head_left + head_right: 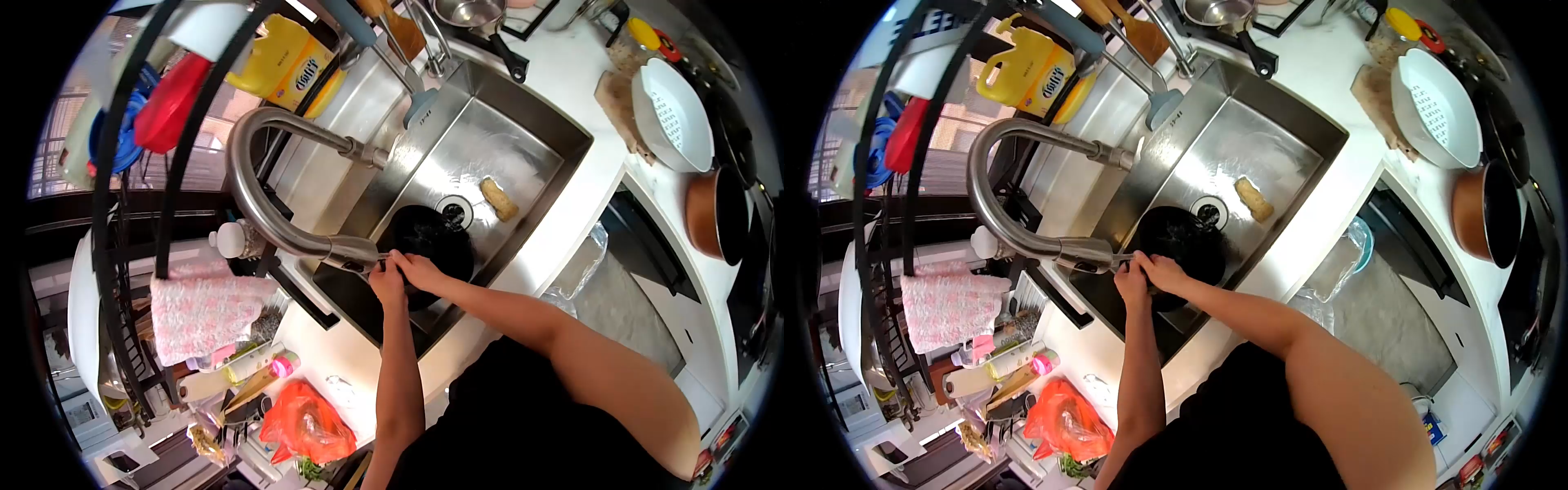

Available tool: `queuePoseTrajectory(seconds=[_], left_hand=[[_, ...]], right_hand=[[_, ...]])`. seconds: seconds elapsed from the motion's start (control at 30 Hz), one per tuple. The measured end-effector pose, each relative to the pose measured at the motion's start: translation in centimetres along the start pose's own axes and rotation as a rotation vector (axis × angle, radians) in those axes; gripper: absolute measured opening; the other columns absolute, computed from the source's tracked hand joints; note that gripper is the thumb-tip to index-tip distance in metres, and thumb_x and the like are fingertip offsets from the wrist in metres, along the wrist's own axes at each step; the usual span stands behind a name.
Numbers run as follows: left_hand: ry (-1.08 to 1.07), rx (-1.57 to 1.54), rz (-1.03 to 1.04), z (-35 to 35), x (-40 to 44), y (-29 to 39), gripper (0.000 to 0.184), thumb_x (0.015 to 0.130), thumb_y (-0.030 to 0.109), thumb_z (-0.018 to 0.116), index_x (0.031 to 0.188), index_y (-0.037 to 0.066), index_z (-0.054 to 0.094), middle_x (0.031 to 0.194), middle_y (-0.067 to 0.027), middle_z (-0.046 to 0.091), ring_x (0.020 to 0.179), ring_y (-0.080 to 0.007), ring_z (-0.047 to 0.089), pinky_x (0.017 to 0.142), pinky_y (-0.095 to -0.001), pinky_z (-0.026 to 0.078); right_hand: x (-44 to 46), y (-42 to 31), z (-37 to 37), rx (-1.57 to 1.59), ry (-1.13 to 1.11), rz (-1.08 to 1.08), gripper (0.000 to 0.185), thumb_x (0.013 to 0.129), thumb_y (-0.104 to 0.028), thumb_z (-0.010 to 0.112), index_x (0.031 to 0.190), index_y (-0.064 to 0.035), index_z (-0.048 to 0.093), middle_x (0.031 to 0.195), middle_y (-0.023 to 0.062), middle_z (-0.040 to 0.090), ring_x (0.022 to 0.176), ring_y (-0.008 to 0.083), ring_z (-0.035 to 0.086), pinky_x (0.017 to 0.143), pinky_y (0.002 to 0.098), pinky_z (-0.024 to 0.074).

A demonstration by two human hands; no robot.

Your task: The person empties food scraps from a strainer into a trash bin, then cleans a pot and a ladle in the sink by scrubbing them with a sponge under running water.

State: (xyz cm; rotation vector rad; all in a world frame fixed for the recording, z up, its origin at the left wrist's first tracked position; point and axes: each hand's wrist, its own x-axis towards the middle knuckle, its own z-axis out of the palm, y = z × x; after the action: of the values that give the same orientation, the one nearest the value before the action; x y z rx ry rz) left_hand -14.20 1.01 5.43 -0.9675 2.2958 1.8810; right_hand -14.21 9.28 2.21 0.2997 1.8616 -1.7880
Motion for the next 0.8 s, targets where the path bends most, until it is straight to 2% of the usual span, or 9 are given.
queuePoseTrajectory(seconds=[0.07,0.2,0.33,0.43,0.5,0.53,0.67,0.7,0.8], left_hand=[[-0.039,-0.011,0.016,0.5,-0.3,1.2,0.021,0.077,0.014,0.060,0.064,-0.001,0.052,0.055,-0.0016,0.048,0.051,-0.0097,0.043,0.047,-0.0267,0.033],[-0.072,-0.009,0.028,1.1,1.0,1.7,0.022,0.073,0.015,0.063,0.065,0.001,0.048,0.054,-0.0035,0.047,0.048,-0.0113,0.043,0.046,-0.0265,0.033],[-0.064,0.079,0.035,1.8,0.7,0.8,0.027,0.075,0.018,0.062,0.071,-0.001,0.044,0.054,-0.0072,0.044,0.049,-0.0139,0.045,0.049,-0.0310,0.035],[-0.142,0.041,-0.041,2.4,0.6,1.0,0.052,0.076,0.018,0.061,0.111,-0.015,0.041,0.054,-0.0049,0.039,0.049,-0.0127,0.041,0.048,-0.0284,0.035],[0.015,0.107,0.021,3.1,0.7,0.9,0.047,0.076,0.016,0.061,0.107,-0.014,0.043,0.055,-0.0036,0.039,0.048,-0.0117,0.038,0.047,-0.0277,0.033],[0.046,0.067,-0.061,3.4,-0.2,2.1,0.023,0.075,0.015,0.060,0.079,-0.004,0.049,0.054,-0.0019,0.039,0.047,-0.0108,0.036,0.045,-0.0281,0.031],[0.094,0.106,0.078,3.4,2.9,-1.2,0.026,0.075,0.016,0.058,0.058,0.004,0.042,0.051,0.0007,0.037,0.046,-0.0102,0.035,0.044,-0.0276,0.028],[0.020,0.303,-0.083,2.8,3.4,-1.4,0.052,0.078,0.032,0.057,0.114,-0.004,0.048,0.106,-0.0196,0.055,0.094,-0.0292,0.054,0.079,-0.0340,0.041],[-0.029,0.288,0.014,3.5,3.2,0.1,0.046,0.078,0.026,0.059,0.102,-0.012,0.051,0.097,-0.0200,0.058,0.088,-0.0272,0.055,0.077,-0.0320,0.041]], right_hand=[[-0.3,-0.2,-1.3,0.012,0.075,-0.068,0.062,0.083,-0.055,0.034,0.095,0.0004,0.058,0.094,0.0202,0.059,0.092,0.0362,0.054,0.078,0.0385,0.0418],[0.5,-1.4,-5.2,-0.304,0.213,-0.193,0.037,0.072,-0.025,0.064,0.100,-0.0021,0.053,0.089,0.0176,0.060,0.088,0.0291,0.058,0.075,0.0350,0.0458],[6.1,-6.6,-7.3,-0.163,0.393,-0.232,0.063,0.070,-0.021,0.062,0.120,0.0052,0.033,0.112,0.0250,0.047,0.105,0.0346,0.048,0.088,0.0358,0.0389],[13.1,-10.3,-7.2,-0.025,0.421,-0.259,0.086,0.069,-0.021,0.063,0.130,0.0094,0.010,0.128,0.0293,0.030,0.115,0.0365,0.038,0.095,0.0349,0.0335],[14.4,-13.5,-6.1,-0.071,0.513,-0.108,0.088,0.069,-0.021,0.063,0.131,0.0084,0.008,0.130,0.0286,0.028,0.116,0.0363,0.037,0.095,0.0353,0.0331],[14.8,-14.0,-6.4,-0.107,0.530,-0.079,0.084,0.064,-0.021,0.065,0.128,0.0069,0.018,0.112,0.0269,0.047,0.111,0.0331,0.042,0.090,0.0346,0.0376],[15.5,-7.6,-14.4,-0.374,0.174,-0.367,0.057,0.065,-0.015,0.062,0.116,0.0020,0.041,0.111,0.0215,0.051,0.107,0.0325,0.046,0.087,0.0349,0.0391],[19.4,-3.6,-16.3,-0.578,0.202,-0.304,0.047,0.066,-0.013,0.061,0.109,0.0008,0.049,0.111,0.0199,0.052,0.104,0.0325,0.049,0.085,0.0351,0.0396],[17.1,-7.3,-23.7,-0.129,0.431,-0.045,0.034,0.066,-0.013,0.058,0.096,0.0035,0.052,0.101,0.0230,0.053,0.096,0.0353,0.051,0.084,0.0376,0.0406]])
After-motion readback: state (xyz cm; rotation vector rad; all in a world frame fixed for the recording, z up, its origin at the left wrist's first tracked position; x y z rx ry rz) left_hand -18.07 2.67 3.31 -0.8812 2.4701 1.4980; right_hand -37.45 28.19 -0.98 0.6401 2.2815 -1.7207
